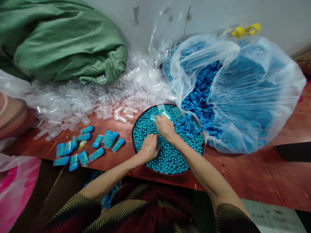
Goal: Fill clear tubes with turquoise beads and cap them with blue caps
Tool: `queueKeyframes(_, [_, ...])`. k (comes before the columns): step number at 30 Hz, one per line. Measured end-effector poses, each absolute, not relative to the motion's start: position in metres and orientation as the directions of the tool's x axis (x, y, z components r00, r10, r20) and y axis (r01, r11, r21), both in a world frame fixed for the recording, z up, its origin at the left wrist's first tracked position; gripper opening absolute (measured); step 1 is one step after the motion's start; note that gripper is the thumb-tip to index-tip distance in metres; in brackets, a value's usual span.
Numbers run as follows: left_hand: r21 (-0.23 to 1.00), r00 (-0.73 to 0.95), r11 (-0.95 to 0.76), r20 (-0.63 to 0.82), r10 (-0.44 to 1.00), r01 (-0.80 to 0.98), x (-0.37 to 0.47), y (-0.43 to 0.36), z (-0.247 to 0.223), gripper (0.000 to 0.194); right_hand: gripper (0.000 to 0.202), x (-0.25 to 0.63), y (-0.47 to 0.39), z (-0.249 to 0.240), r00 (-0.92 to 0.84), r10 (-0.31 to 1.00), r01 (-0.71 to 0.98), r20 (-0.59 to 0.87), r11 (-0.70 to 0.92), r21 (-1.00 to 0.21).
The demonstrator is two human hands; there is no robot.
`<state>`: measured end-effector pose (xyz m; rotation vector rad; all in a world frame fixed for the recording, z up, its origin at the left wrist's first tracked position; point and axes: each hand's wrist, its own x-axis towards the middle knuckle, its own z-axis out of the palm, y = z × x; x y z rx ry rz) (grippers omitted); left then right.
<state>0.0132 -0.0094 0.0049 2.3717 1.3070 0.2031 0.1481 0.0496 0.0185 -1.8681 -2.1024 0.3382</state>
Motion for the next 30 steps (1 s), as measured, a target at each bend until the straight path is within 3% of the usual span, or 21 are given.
queueKeyframes(3, [0.424, 0.518, -0.451, -0.051, 0.854, 0.785, 0.011, -0.012, 0.004, 0.037, 0.033, 0.141, 0.075, 0.02, -0.095, 0.995, 0.971, -0.002, 0.092, -0.221])
queueKeyframes(6, [0.486, 0.517, -0.452, 0.0, 0.856, 0.748, 0.006, -0.011, 0.001, 0.043, 0.029, 0.144, 0.082, 0.015, -0.124, 0.988, 0.965, -0.088, 0.1, -0.242])
queueKeyframes(8, [0.585, 0.507, -0.423, 0.023, 0.862, 0.692, 0.004, -0.007, -0.002, 0.044, 0.028, 0.153, 0.078, 0.013, -0.135, 0.988, 0.926, -0.076, 0.099, -0.364])
queueKeyframes(10, [0.697, 0.449, -0.346, 0.039, 0.893, 0.627, 0.002, -0.001, -0.002, 0.046, 0.032, 0.162, 0.067, 0.01, -0.155, 0.988, 0.813, -0.02, 0.116, -0.571])
queueKeyframes(13, [0.823, 0.397, -0.259, 0.045, 0.917, 0.505, 0.002, 0.006, 0.002, 0.05, 0.033, 0.171, 0.044, 0.004, -0.195, 0.981, 0.45, 0.002, 0.092, -0.888])
queueKeyframes(16, [0.895, 0.478, -0.237, 0.031, 0.878, 0.377, 0.003, 0.007, 0.004, 0.055, 0.022, 0.173, 0.024, -0.007, -0.207, 0.978, 0.224, -0.014, 0.034, -0.974])
queueKeyframes(20, [0.887, 0.509, -0.257, 0.029, 0.86, 0.384, 0.005, 0.006, 0.0, 0.058, 0.013, 0.172, 0.012, -0.019, -0.116, 0.992, 0.36, 0.045, 0.084, -0.929])
queueKeyframes(25, [0.747, 0.543, -0.366, 0.009, 0.84, 0.554, 0.005, 0.012, 0.006, 0.086, 0.019, 0.176, 0.013, -0.011, -0.243, 0.97, 0.607, -0.003, 0.149, -0.78])
queueKeyframes(30, [0.493, 0.587, -0.468, -0.113, 0.801, 0.733, 0.008, 0.007, 0.015, 0.063, 0.028, 0.189, 0.052, 0.015, -0.022, 0.997, 0.798, 0.077, 0.064, -0.6])
